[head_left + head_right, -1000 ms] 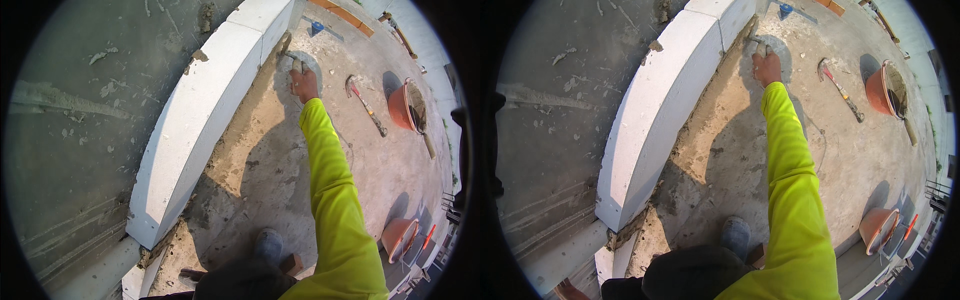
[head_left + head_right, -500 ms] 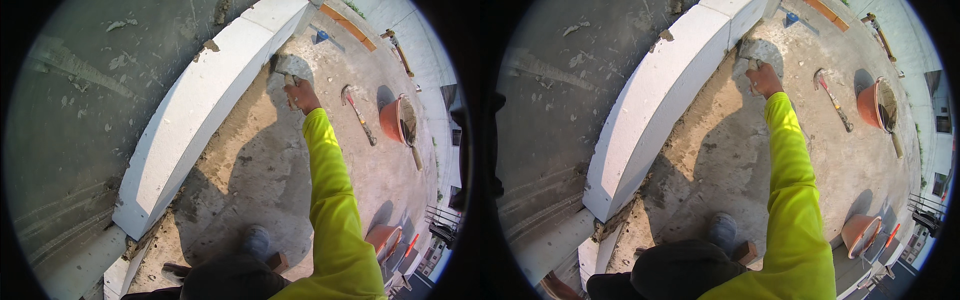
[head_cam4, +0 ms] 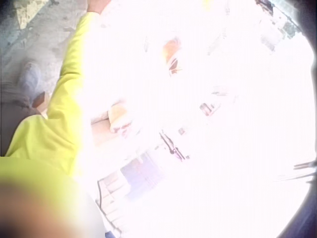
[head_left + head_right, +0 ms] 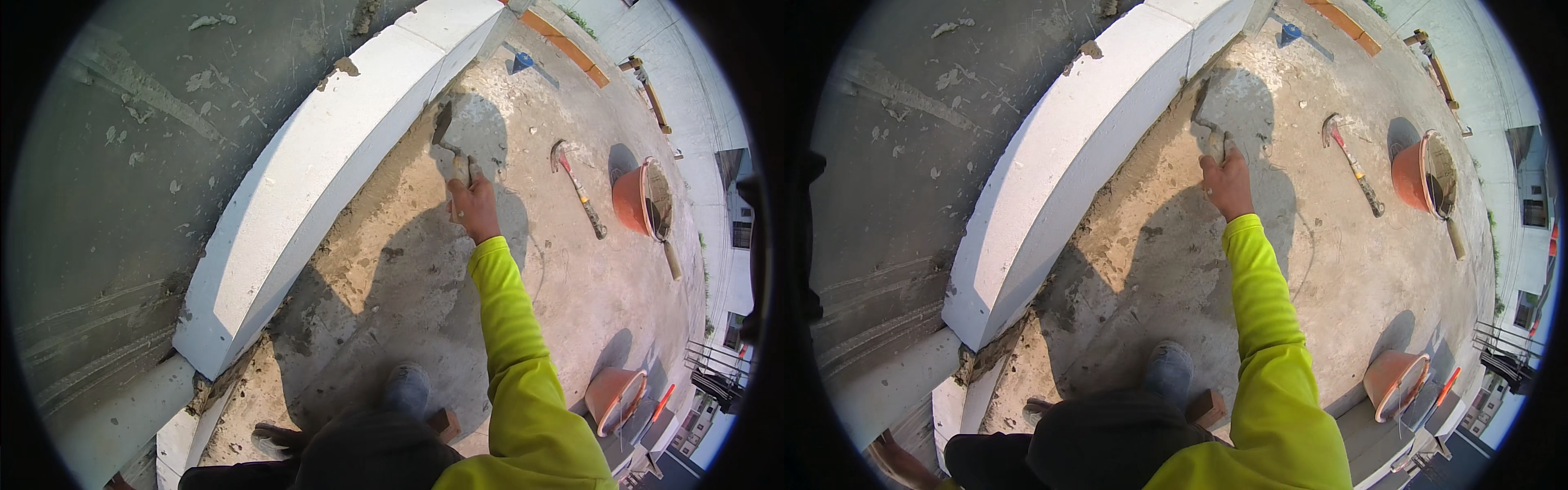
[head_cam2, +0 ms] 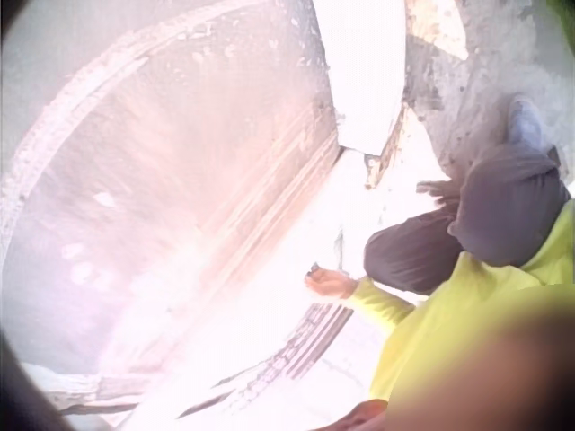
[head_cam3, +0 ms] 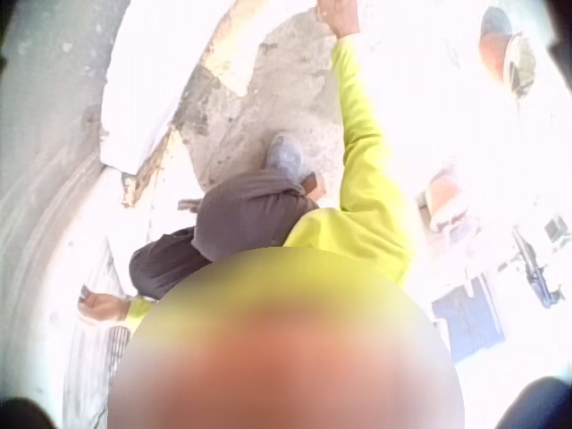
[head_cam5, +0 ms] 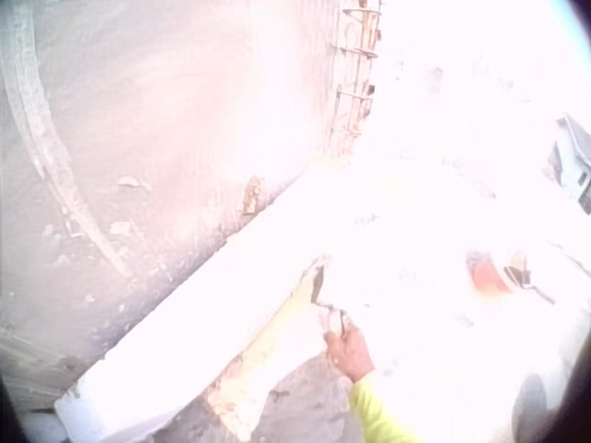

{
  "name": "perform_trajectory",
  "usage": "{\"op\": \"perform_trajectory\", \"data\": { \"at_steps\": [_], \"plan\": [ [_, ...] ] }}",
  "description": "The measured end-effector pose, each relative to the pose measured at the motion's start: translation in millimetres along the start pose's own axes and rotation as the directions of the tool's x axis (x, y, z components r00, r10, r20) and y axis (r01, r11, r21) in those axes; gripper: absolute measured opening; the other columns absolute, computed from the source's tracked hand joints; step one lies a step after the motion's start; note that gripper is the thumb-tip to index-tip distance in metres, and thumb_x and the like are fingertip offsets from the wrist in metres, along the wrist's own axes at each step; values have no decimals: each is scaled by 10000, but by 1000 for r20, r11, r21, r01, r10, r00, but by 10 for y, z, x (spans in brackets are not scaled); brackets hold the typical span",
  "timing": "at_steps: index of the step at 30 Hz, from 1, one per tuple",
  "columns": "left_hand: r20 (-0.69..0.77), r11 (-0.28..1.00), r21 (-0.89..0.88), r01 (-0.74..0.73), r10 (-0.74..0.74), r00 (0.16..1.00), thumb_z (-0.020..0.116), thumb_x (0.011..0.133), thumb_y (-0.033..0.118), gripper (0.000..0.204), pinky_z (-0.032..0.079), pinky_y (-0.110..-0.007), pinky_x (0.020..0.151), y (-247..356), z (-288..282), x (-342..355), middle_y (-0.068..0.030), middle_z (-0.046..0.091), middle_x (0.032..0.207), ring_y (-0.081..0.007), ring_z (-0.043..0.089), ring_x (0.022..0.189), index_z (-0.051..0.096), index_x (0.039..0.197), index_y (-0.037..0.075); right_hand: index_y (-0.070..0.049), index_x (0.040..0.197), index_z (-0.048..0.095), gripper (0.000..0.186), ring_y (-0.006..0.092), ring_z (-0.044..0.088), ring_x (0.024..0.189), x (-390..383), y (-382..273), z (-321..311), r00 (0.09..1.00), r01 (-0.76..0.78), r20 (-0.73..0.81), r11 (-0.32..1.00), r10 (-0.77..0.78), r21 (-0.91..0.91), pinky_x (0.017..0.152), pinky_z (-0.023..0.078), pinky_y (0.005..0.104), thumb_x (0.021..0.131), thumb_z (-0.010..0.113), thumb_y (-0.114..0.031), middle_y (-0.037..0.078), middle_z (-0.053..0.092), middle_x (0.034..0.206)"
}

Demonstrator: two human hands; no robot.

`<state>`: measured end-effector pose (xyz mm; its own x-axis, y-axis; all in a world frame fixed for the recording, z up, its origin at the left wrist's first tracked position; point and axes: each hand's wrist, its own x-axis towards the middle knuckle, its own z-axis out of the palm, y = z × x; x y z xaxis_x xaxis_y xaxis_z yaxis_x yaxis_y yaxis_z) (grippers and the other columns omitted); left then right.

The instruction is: The person scoops cement from a bucket with a trowel and applies it to a low wall. They place a white block on the mortar, tap it into position with a hammer, and continue applying mortar to the joints between blocks.

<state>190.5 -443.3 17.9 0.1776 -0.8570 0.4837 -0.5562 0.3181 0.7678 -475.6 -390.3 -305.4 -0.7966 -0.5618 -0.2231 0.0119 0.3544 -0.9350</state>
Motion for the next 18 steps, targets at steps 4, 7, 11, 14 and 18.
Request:
{"op": "perform_trajectory", "data": {
  "at_steps": [4,7,11,14,18],
  "plan": [
    [-4,1000,-10,14,-14,1000,454,1056,258,454,525,-369,979,-305,-294,96,-174,574,1272,-246,597,1137,520,1384,-49,144,1022,575,366,270,649,538,360,-52,-19,992,-70,104,996,74,-49,516,508,376,843,618,-172,193,655,728],
    [137,927,342,-157,117,984,417,1069,203,432,488,-398,1059,-492,-500,101,-196,551,1304,-275,572,1189,496,1384,-81,131,985,570,347,297,655,548,264,-25,167,991,3,134,985,21,-175,519,508,385,837,620,-179,214,658,734],
    [93,998,30,-52,49,994,394,1075,162,405,466,-410,1094,-601,-586,130,-208,541,1315,-288,539,1237,508,1354,-109,104,1034,575,307,243,629,545,-181,58,496,995,-19,95,987,35,-161,494,493,365,854,622,-140,158,632,722],
    [-36,998,40,43,-42,998,408,1073,194,419,448,-420,1105,-580,-526,146,-209,545,1307,-288,526,1253,516,1346,-105,91,1082,572,293,199,611,541,-465,128,778,996,-40,85,999,41,-10,486,490,353,869,625,-103,120,626,727],
    [-15,997,-57,52,-53,999,424,1066,227,444,410,-428,1125,-530,-407,161,-214,555,1306,-276,531,1250,513,1349,-103,92,1114,564,319,189,602,543,-939,279,973,995,52,87,999,-53,9,490,495,350,874,647,-101,119,634,754]
  ]
}}
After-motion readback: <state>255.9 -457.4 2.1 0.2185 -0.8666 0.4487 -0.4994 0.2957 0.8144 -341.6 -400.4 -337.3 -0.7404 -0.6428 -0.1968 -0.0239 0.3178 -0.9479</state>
